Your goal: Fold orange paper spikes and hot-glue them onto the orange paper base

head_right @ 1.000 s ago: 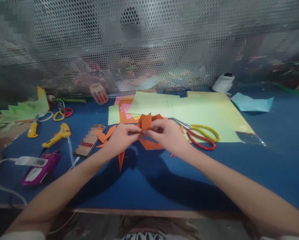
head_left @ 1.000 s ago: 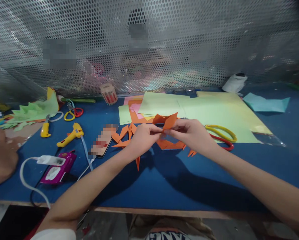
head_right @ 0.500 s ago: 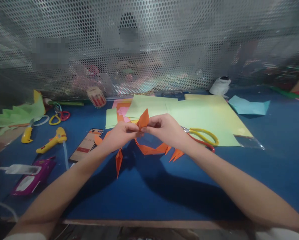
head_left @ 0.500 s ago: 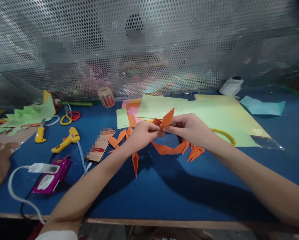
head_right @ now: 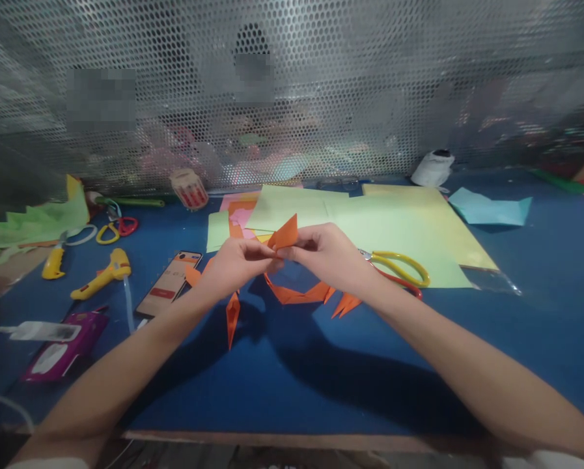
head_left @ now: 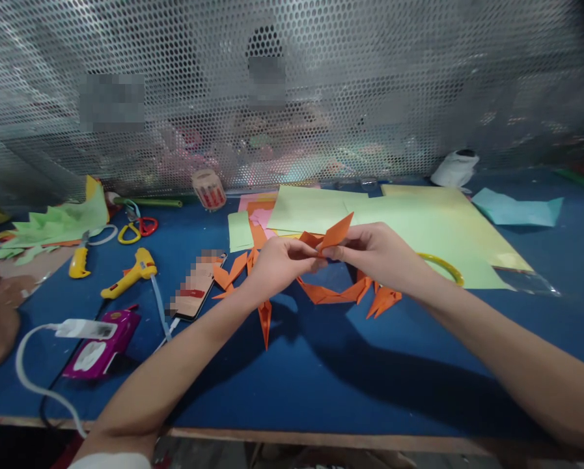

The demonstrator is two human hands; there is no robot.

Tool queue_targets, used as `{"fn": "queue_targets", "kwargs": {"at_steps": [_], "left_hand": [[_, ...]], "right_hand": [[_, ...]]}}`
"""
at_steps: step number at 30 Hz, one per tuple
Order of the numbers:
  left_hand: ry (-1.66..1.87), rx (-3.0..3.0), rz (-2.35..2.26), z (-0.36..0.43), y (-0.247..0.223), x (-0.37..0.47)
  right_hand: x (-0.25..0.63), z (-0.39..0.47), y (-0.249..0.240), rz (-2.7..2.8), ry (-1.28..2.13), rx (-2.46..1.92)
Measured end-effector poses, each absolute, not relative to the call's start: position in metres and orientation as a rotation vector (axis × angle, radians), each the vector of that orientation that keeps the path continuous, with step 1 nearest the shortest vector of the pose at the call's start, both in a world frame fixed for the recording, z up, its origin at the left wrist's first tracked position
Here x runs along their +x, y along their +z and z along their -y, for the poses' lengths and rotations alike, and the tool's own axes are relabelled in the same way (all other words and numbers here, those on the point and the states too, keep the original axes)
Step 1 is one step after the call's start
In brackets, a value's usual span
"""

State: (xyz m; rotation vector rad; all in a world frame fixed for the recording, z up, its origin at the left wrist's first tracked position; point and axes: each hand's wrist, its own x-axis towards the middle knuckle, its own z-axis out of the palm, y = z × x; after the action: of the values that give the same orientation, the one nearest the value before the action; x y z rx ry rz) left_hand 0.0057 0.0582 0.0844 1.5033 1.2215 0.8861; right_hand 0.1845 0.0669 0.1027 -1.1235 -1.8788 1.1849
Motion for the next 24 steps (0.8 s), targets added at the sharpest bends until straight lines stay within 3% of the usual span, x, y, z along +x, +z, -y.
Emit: {"fn": "queue_targets", "kwargs": {"at_steps": [7, 15, 21, 24], "left_hand": [[1.077, 2.324, -1.375, -0.049, 0.076, 0.008], [1.156, 2.277, -1.215, -0.048, 0.084, 0.008], [1.177, 2.823, -1.204, -0.046, 0.081, 0.009], [1.2, 2.812, -1.211, -0.046, 0.079, 0.008]], "right_hand": [[0.178, -0.065, 0.092, 1.775, 1.145, -1.086], [0.18, -0.06, 0.105, 1.695, 1.053, -1.168], [0.181, -0.06, 0.103, 1.514, 1.334, -1.094], [0.181, -0.062, 0.095, 1.472, 1.473, -1.002]]}}
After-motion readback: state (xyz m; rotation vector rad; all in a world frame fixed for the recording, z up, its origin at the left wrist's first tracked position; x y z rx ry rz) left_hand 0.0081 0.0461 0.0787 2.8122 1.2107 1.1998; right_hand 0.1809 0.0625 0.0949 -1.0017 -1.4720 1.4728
